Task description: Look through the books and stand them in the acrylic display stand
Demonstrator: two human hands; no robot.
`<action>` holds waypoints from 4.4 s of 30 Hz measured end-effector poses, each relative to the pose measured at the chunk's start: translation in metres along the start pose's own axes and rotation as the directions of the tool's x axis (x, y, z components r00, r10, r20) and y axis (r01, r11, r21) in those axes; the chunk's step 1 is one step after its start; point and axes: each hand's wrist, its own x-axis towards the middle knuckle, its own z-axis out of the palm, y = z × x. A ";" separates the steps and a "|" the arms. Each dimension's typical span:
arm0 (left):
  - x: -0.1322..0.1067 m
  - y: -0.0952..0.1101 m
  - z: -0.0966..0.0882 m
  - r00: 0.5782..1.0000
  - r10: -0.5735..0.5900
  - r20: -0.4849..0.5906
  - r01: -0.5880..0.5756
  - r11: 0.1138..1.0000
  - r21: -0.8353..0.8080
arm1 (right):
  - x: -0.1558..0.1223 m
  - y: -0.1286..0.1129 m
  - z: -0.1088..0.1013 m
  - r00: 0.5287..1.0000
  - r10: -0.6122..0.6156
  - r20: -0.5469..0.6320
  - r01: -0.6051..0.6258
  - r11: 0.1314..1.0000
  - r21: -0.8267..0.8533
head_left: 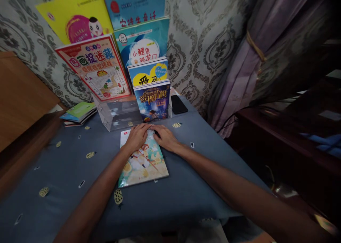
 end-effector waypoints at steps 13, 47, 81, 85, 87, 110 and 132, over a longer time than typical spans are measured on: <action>-0.003 0.003 -0.003 0.996 0.086 -0.022 -0.086 0.996 0.007 | 0.001 -0.002 -0.009 0.998 0.053 -0.023 -0.055 0.994 -0.089; -0.005 -0.004 0.002 0.997 0.061 0.040 -0.061 0.998 -0.002 | -0.006 -0.013 -0.011 0.999 0.005 0.044 0.003 0.984 -0.180; -0.038 -0.010 -0.025 1.000 -0.011 0.008 0.010 0.990 0.144 | -0.040 -0.024 -0.012 0.999 -0.026 0.028 0.030 0.988 -0.150; -0.038 -0.006 -0.020 0.998 0.050 0.040 -0.053 0.994 0.097 | -0.040 -0.024 -0.012 0.999 -0.045 0.031 0.049 0.986 -0.160; -0.038 -0.001 -0.018 0.994 0.092 0.060 -0.096 0.993 0.066 | -0.040 -0.025 -0.012 0.998 -0.052 0.044 0.059 0.983 -0.173; -0.013 0.011 -0.008 0.986 0.088 0.145 -0.101 0.991 0.088 | -0.038 -0.021 -0.008 0.997 -0.066 0.043 0.073 0.981 -0.177; -0.030 -0.024 -0.015 1.000 0.018 0.014 -0.018 0.998 0.057 | 0.006 -0.010 -0.002 0.990 -0.035 0.133 0.052 0.991 -0.127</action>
